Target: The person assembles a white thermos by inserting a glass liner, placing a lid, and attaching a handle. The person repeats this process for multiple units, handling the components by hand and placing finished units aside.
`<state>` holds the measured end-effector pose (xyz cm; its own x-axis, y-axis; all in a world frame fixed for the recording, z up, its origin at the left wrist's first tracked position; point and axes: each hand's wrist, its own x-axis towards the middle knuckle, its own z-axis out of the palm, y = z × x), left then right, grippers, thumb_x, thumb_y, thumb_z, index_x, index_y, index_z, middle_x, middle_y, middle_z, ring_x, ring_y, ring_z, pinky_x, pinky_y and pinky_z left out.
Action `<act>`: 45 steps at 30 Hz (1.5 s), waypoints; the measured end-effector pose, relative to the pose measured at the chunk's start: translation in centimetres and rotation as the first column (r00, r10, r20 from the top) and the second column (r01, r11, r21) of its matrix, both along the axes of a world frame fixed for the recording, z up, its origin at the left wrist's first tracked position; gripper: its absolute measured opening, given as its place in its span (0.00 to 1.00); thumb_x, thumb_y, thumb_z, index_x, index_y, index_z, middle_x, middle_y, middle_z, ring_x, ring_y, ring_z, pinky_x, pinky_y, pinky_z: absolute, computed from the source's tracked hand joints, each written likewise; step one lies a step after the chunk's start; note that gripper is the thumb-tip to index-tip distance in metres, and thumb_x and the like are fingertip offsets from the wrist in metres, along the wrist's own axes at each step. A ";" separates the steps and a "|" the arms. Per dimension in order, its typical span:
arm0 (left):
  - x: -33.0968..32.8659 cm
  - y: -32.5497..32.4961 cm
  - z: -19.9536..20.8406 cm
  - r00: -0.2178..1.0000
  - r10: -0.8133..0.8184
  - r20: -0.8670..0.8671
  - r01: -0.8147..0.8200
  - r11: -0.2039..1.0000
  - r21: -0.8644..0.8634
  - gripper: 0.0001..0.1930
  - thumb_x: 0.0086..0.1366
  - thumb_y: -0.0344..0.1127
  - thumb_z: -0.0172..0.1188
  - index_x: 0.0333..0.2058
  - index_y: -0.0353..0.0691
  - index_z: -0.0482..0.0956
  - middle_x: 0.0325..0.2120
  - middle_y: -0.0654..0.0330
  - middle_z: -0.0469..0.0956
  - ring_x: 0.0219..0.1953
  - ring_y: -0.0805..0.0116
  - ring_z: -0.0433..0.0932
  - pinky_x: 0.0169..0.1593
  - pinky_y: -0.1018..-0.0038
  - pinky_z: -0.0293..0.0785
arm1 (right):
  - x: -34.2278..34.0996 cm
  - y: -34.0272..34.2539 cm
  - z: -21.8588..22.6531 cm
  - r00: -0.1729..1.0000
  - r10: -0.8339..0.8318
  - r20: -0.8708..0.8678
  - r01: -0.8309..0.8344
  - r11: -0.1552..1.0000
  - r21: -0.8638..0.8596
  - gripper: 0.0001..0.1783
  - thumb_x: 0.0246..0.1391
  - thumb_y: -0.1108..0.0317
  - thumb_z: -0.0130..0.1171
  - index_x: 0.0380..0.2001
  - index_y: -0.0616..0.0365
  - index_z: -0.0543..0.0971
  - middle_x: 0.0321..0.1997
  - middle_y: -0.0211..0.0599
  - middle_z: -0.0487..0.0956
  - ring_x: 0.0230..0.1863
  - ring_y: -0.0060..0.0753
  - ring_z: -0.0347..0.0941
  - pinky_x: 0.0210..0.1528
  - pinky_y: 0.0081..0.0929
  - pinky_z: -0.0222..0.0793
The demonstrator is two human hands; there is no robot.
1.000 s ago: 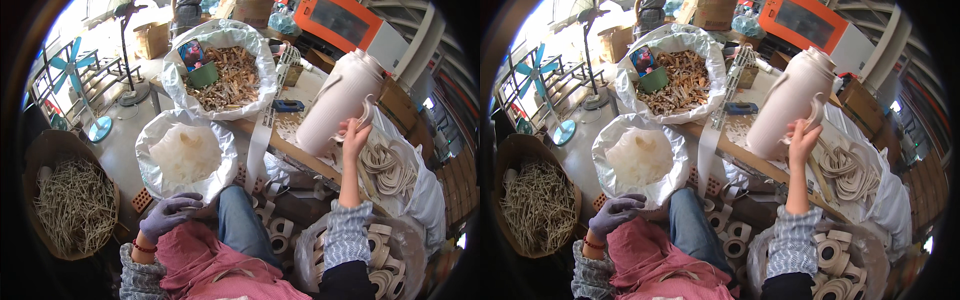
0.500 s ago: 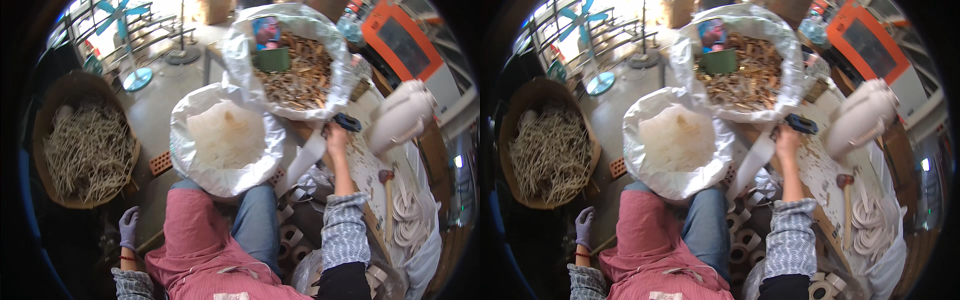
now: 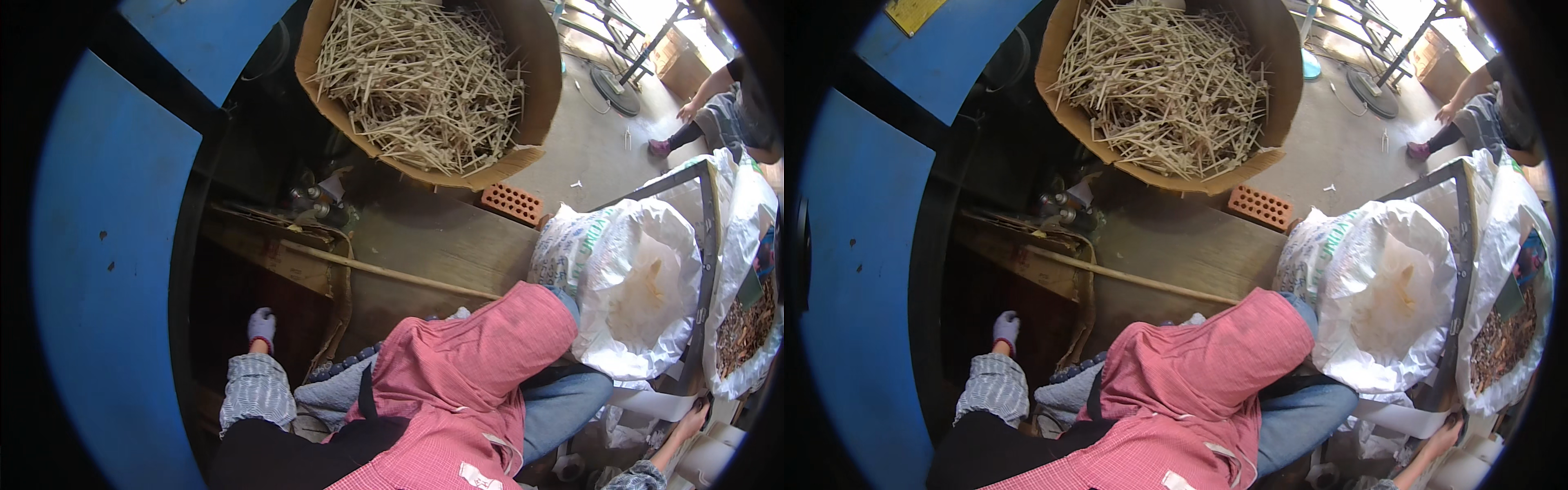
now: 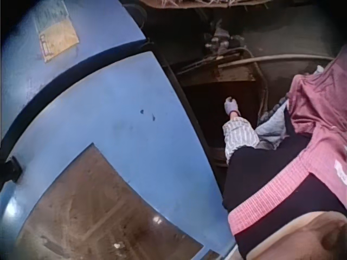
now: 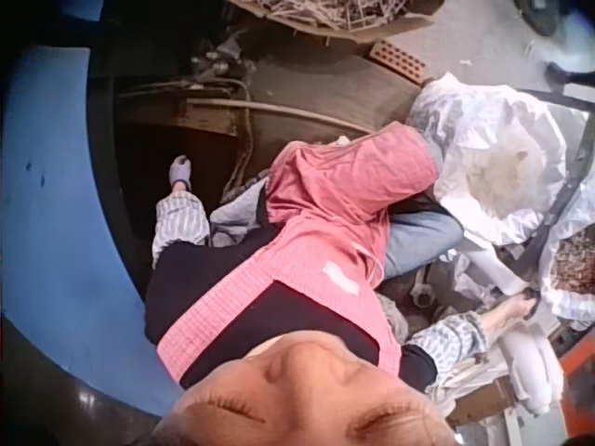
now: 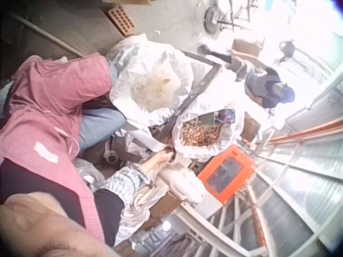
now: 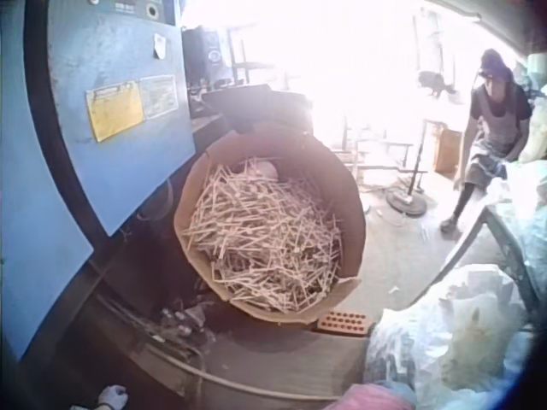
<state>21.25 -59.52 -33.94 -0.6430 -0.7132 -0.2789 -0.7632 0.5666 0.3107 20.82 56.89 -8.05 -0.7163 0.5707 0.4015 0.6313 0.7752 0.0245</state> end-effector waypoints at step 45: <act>-23.1 28.9 -11.1 0.428 -0.855 0.292 0.808 0.507 0.300 0.16 0.55 0.35 0.58 0.45 0.51 0.75 0.37 0.61 0.78 0.43 0.60 0.78 0.43 0.60 0.72 | -39.4 -57.5 -14.6 0.101 0.994 0.048 -0.504 0.092 -0.859 0.54 0.33 0.80 0.69 0.67 0.49 0.59 0.57 0.43 0.72 0.60 0.44 0.67 0.60 0.37 0.63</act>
<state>-1.90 -30.61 -45.01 -0.7389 0.1582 -0.6549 0.0053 0.9734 0.2291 -18.55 -0.58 -22.68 -0.7042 -0.6341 -0.3194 -0.3482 0.7005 -0.6229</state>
